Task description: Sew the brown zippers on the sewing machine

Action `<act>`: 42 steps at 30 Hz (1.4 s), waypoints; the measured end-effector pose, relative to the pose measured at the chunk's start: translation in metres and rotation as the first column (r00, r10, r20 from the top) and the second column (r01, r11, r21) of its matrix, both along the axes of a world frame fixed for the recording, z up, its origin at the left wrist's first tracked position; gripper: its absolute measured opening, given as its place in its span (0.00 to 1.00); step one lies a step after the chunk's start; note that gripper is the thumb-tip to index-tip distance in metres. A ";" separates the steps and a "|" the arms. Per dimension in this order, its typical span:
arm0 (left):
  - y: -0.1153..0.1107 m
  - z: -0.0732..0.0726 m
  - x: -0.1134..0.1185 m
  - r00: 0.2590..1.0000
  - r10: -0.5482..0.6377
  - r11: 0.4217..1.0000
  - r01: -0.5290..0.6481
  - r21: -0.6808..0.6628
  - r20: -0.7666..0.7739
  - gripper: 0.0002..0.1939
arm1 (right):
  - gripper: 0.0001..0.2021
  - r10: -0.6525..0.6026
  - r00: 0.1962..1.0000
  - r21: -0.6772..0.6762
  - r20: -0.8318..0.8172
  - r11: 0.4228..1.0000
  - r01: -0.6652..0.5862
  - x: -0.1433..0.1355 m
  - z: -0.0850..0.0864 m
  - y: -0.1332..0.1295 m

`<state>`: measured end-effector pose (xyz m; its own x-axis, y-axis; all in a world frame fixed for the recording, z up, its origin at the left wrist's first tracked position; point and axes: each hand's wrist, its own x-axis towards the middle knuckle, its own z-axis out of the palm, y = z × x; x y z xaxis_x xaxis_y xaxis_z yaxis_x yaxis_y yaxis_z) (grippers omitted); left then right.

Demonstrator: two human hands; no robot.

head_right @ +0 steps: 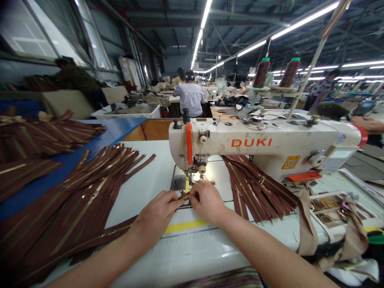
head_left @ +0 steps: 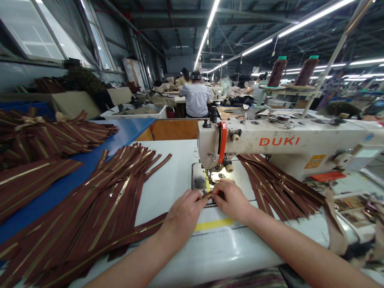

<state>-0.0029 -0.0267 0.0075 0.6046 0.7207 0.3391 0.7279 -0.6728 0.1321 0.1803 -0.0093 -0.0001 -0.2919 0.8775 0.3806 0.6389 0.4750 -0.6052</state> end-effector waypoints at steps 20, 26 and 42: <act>0.005 0.034 0.007 0.996 -0.007 0.894 0.044 -0.446 0.084 0.13 | 0.08 0.094 0.986 -0.047 0.138 0.995 -0.088 0.002 0.012 0.012; -0.007 0.016 0.011 0.994 0.019 0.951 0.015 -0.308 0.106 0.12 | 0.07 0.100 0.981 -0.078 0.167 0.993 -0.088 0.003 0.016 0.015; -0.010 0.018 0.005 0.990 -0.127 0.983 0.133 -0.123 0.055 0.11 | 0.06 0.115 0.971 -0.075 0.212 0.992 -0.101 0.002 0.019 0.017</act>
<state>0.0016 -0.0371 0.0252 0.6815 0.6759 0.2805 0.6264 -0.7370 0.2540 0.1824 0.0076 0.0186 -0.4552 0.8566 0.2429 0.7046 0.5133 -0.4900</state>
